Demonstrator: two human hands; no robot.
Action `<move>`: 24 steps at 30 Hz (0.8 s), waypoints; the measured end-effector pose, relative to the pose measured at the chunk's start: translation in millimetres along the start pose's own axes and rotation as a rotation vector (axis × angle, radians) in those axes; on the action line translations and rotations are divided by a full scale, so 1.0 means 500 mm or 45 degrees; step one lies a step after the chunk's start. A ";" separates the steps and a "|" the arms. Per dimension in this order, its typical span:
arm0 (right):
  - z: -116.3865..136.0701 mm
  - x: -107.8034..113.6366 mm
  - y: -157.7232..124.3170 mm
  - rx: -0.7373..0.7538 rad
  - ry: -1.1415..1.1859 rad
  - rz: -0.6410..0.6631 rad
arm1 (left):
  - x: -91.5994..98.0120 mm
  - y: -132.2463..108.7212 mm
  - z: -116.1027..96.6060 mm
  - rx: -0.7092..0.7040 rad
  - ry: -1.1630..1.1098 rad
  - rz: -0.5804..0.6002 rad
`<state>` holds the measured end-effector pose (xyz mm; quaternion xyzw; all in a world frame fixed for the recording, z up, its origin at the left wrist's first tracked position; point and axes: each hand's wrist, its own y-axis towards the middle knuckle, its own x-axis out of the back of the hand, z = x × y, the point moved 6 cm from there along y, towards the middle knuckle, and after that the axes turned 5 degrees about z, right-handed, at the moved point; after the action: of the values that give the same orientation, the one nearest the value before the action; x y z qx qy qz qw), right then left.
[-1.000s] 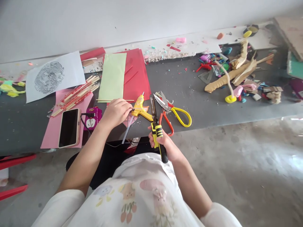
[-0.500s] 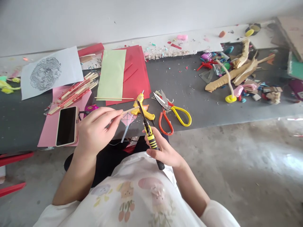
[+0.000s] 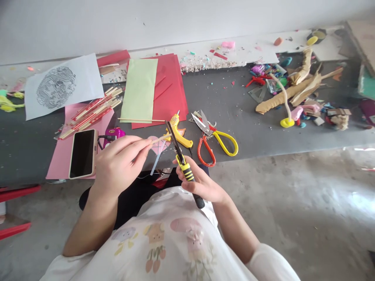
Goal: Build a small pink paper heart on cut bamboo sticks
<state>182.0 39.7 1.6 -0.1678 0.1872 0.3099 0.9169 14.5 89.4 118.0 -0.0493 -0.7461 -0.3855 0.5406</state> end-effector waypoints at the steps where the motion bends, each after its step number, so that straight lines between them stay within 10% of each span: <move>1: -0.001 0.000 0.001 0.001 0.008 0.010 | 0.001 0.000 0.000 0.002 0.008 0.006; 24: -0.006 0.003 0.009 -0.081 -0.262 -0.123 | 0.001 -0.007 -0.011 -0.114 0.234 0.049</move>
<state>179.7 42.5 -2.5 -0.1728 0.0741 0.2868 0.9393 16.8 83.0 117.1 -0.0519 -0.6743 -0.4110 0.6113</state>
